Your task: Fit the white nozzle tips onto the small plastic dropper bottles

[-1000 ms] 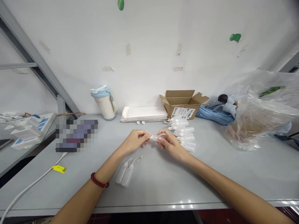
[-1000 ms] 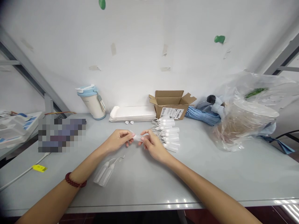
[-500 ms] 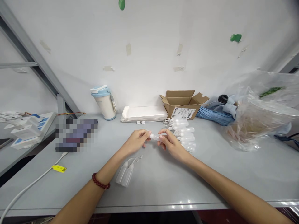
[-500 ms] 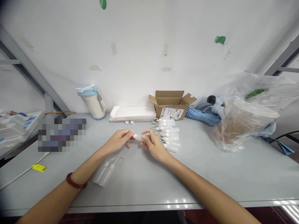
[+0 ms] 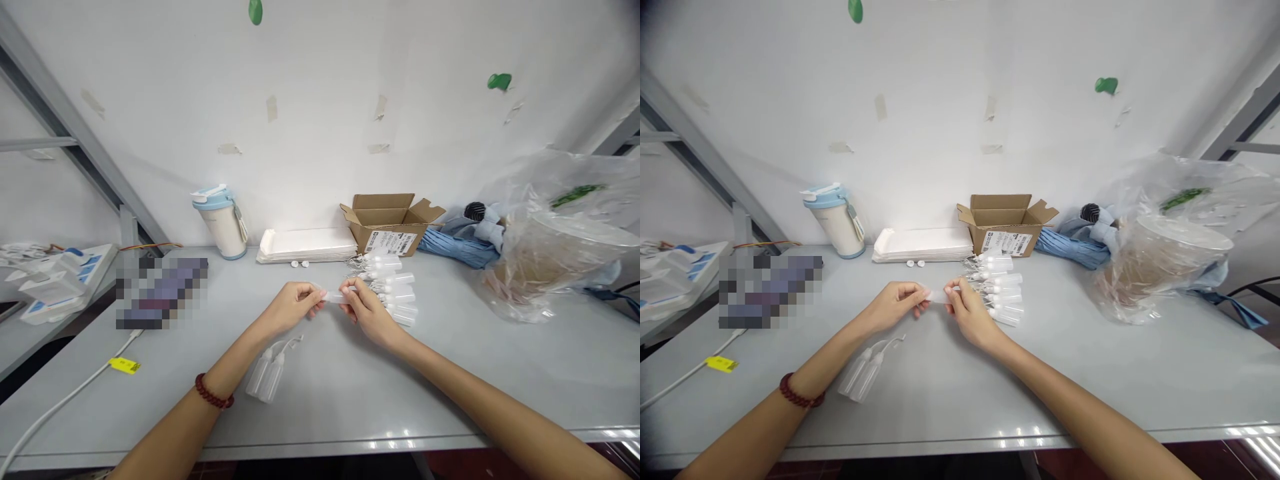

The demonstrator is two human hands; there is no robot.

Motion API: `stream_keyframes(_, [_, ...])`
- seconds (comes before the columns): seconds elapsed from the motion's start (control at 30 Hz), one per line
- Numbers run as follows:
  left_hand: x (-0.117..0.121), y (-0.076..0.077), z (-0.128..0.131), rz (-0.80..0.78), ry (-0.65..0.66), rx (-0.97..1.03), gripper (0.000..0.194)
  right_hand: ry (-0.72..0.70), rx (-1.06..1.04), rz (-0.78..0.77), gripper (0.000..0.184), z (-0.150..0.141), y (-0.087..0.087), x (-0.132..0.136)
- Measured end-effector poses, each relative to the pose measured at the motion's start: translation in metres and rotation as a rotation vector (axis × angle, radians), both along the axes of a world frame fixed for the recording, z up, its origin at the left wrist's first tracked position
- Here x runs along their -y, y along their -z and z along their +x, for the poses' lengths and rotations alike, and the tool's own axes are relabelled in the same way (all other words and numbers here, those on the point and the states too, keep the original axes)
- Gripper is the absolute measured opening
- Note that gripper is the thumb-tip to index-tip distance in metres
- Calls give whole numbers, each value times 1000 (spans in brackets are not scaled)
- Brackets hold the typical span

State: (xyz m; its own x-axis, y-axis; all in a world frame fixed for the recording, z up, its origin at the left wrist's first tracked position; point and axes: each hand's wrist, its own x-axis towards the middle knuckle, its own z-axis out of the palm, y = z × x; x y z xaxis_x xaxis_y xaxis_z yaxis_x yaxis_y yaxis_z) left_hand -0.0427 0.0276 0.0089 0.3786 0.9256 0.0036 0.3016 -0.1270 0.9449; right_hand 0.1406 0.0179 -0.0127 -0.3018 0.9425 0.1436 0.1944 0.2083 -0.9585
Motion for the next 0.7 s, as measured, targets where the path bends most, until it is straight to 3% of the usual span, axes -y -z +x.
stream_keyframes(0.23, [6, -6, 1, 54, 33, 34, 24, -19, -138, -220, 27, -1, -5, 0])
stream_keyframes(0.37, [5, -3, 1, 34, 8, 60, 34, -32, -231, -280, 31, -2, -7, 1])
stream_keyframes(0.5, [3, -2, 3, -18, -5, 45, 49, -40, -181, -141, 31, -2, -7, 4])
stream_keyframes(0.7, [3, -6, 3, -42, -57, 63, 45, 60, 51, 82, 26, -2, -7, 9])
